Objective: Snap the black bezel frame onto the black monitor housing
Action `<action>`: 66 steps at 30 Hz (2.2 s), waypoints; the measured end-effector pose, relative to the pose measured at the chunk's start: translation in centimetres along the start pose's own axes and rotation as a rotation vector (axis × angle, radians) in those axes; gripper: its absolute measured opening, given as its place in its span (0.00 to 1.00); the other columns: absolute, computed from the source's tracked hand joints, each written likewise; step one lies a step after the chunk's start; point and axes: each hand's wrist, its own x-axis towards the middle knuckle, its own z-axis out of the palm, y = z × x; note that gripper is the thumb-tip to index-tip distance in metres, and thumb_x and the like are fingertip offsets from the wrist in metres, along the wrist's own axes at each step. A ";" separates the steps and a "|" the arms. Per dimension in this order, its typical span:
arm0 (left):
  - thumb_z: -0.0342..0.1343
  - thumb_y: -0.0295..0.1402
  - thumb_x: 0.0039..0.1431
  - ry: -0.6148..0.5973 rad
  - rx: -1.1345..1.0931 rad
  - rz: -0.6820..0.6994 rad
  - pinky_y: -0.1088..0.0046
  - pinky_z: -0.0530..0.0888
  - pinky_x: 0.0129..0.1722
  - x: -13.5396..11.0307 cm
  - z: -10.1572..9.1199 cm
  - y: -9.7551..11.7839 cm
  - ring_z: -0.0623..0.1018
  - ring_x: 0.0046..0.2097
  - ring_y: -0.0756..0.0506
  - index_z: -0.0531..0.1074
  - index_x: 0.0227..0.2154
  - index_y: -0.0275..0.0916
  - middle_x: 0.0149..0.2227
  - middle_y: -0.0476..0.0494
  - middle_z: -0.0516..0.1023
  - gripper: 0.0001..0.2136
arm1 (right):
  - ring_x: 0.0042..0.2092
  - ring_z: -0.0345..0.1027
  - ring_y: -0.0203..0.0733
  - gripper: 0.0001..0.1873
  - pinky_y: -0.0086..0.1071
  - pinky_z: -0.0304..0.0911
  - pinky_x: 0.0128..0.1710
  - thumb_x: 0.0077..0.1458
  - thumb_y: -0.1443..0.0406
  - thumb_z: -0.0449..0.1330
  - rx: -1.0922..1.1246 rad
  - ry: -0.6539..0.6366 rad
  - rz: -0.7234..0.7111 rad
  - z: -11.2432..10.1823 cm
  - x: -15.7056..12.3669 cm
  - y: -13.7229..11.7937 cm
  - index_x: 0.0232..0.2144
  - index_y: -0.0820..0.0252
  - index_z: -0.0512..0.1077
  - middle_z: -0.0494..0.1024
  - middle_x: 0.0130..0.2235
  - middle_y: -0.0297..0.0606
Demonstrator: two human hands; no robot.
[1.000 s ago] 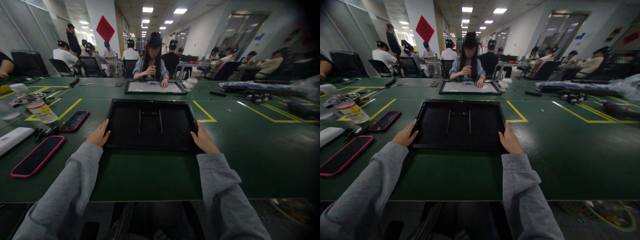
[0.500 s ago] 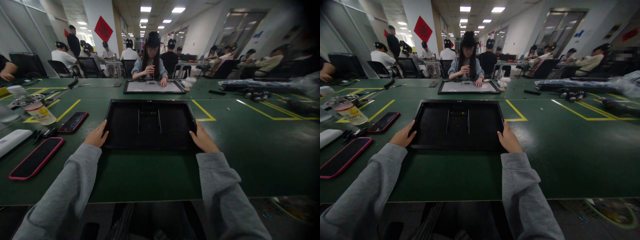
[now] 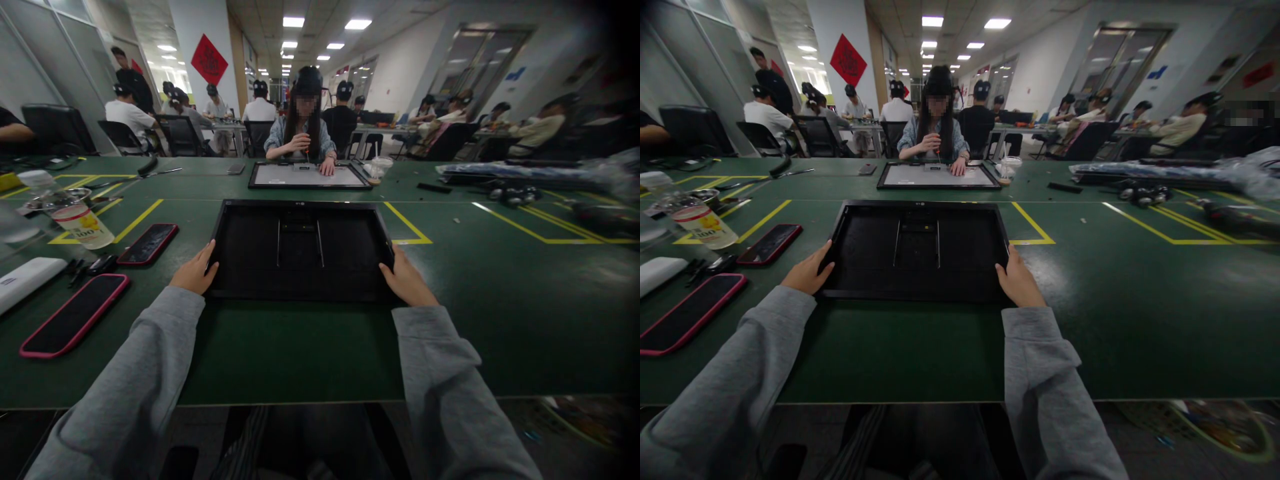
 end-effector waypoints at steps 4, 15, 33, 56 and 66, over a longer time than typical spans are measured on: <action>0.41 0.41 0.66 0.010 -0.003 0.005 0.55 0.70 0.57 0.0 0.1 -0.1 0.68 0.61 0.37 0.44 0.68 0.38 0.67 0.37 0.58 0.30 | 0.63 0.59 0.58 0.35 0.49 0.61 0.58 0.61 0.59 0.48 -0.032 -0.029 0.047 -0.3 0.0 -0.3 0.66 0.73 0.50 0.61 0.63 0.60; 0.41 0.40 0.65 0.047 -0.012 0.042 0.59 0.70 0.58 0.2 0.5 -0.5 0.68 0.62 0.39 0.46 0.68 0.37 0.66 0.37 0.59 0.30 | 0.54 0.69 0.60 0.32 0.51 0.65 0.52 0.61 0.62 0.48 -0.055 -0.011 0.069 -1.0 -0.2 -0.8 0.64 0.73 0.53 0.70 0.57 0.61; 0.41 0.41 0.65 0.037 -0.039 0.048 0.58 0.68 0.60 0.1 0.7 -0.6 0.66 0.63 0.39 0.44 0.68 0.37 0.67 0.37 0.56 0.31 | 0.55 0.68 0.60 0.33 0.53 0.64 0.54 0.60 0.59 0.49 -0.004 0.019 0.034 -0.7 -0.1 -0.5 0.65 0.68 0.53 0.70 0.58 0.57; 0.40 0.42 0.65 0.008 -0.022 0.024 0.58 0.69 0.58 -0.1 0.2 -0.1 0.67 0.62 0.38 0.43 0.68 0.37 0.68 0.38 0.55 0.31 | 0.60 0.64 0.59 0.34 0.51 0.61 0.58 0.60 0.60 0.49 0.001 0.006 0.015 -0.6 -0.1 -0.5 0.65 0.71 0.52 0.66 0.61 0.60; 0.40 0.42 0.65 -0.009 -0.018 0.009 0.57 0.68 0.59 0.0 0.1 -0.1 0.66 0.63 0.37 0.42 0.68 0.38 0.68 0.40 0.53 0.31 | 0.59 0.64 0.61 0.35 0.53 0.61 0.57 0.61 0.58 0.48 0.018 -0.010 0.043 -0.8 -0.1 -0.8 0.64 0.72 0.52 0.65 0.61 0.62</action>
